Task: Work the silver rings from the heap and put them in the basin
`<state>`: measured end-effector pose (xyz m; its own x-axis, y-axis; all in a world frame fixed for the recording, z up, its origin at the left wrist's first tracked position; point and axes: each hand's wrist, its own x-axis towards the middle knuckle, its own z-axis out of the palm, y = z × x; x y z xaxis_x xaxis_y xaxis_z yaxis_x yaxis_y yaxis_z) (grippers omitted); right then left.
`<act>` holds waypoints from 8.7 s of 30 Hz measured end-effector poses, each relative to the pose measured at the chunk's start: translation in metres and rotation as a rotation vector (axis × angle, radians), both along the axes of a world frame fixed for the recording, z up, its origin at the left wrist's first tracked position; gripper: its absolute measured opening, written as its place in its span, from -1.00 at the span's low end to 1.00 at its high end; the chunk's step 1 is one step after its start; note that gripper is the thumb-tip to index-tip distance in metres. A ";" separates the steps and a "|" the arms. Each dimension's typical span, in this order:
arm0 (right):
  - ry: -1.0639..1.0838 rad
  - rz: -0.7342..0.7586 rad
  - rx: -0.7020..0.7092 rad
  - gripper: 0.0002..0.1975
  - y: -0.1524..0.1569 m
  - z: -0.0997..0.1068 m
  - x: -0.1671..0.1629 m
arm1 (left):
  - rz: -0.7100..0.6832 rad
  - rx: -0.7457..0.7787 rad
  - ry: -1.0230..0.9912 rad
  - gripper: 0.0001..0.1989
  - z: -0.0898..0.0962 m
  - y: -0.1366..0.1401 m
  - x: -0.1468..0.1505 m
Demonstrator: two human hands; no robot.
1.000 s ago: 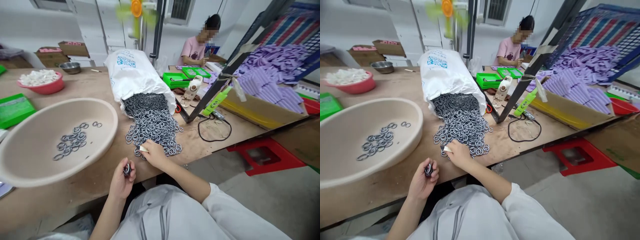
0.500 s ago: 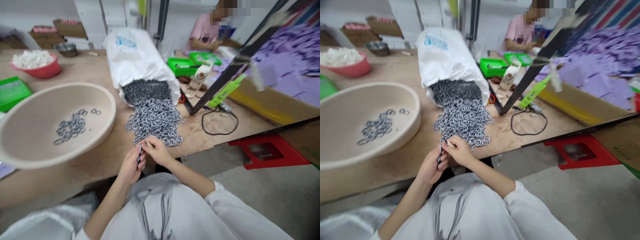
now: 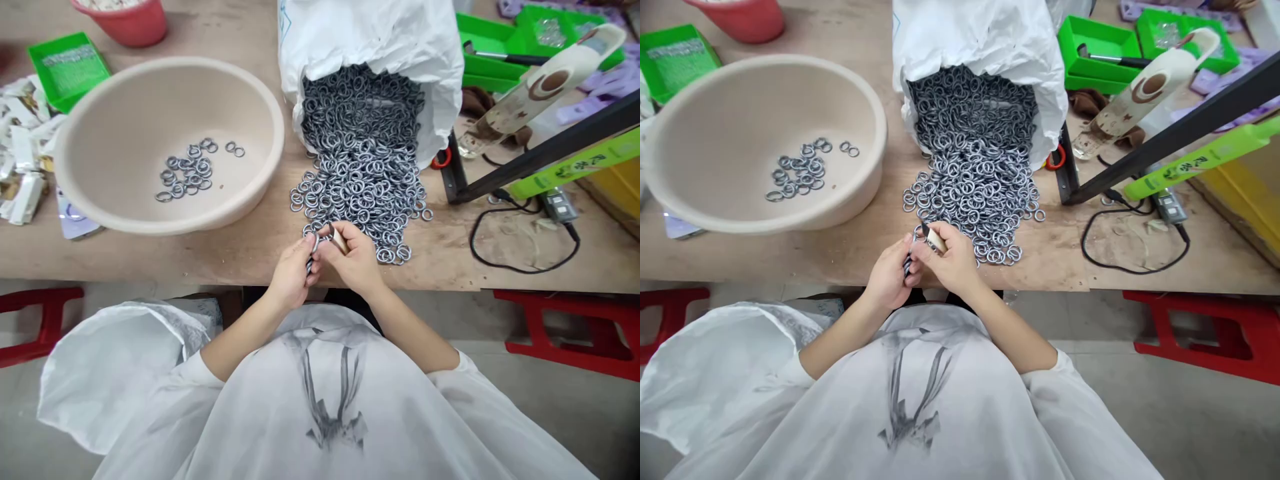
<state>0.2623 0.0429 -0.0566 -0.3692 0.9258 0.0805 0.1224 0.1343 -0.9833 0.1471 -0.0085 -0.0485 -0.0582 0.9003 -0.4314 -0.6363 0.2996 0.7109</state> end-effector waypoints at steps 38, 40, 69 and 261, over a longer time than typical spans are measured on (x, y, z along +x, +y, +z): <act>-0.961 -0.024 0.359 -0.80 0.050 -0.011 -0.014 | 0.092 -0.050 -0.026 -0.79 -0.014 -0.009 -0.049; -0.717 -0.015 0.228 -0.77 0.047 -0.011 -0.011 | 0.104 -0.067 -0.019 -0.70 -0.016 -0.006 -0.046; -0.338 0.219 0.439 -0.61 -0.006 0.008 0.020 | -0.093 0.069 -0.031 -0.52 -0.007 -0.004 -0.013; -0.764 -0.488 0.250 -0.82 0.064 -0.051 0.115 | -0.281 0.703 1.624 -0.56 -0.061 0.167 -0.067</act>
<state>0.3773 0.1065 -0.1072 0.0202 0.9809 0.1936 0.8208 0.0943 -0.5633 0.0804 0.1587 -0.1094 0.1810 0.9280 0.3257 0.7713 -0.3394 0.5384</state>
